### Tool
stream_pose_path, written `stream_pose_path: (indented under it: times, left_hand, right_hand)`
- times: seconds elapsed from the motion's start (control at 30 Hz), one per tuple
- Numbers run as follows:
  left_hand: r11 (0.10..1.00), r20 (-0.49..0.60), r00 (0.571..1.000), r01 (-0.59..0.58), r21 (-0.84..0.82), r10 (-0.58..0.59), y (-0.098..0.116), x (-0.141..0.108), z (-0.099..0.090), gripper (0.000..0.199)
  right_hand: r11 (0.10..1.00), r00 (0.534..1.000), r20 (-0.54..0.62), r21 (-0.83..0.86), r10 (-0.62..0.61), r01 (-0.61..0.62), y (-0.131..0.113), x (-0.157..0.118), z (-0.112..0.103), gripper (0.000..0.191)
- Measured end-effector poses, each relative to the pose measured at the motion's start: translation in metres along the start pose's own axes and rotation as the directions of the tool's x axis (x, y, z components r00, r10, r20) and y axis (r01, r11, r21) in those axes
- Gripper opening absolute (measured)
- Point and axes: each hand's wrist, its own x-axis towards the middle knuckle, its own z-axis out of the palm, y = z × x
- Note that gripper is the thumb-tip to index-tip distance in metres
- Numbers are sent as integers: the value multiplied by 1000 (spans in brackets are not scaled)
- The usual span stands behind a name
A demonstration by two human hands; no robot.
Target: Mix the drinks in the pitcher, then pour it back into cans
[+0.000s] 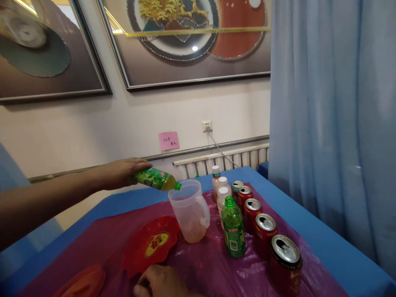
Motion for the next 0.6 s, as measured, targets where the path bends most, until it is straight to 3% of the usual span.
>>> stream_pose_path:
  times: [0.23,0.47,0.6]
  left_hand:
    - [996,-10,998,-54,65,54,12,7,-18,67]
    - [964,-98,969,-211,160,228,38,25,-37,53]
    - [917,-65,941,-305,256,331,58,39,-40,52]
  right_hand:
    - [999,999,41,-35,1,1,-5,0,-4,21]
    - [1000,999,45,-27,2,-1,-4,0,-4,21]
    - [1000,999,45,-24,7,-5,-9,1,-9,19]
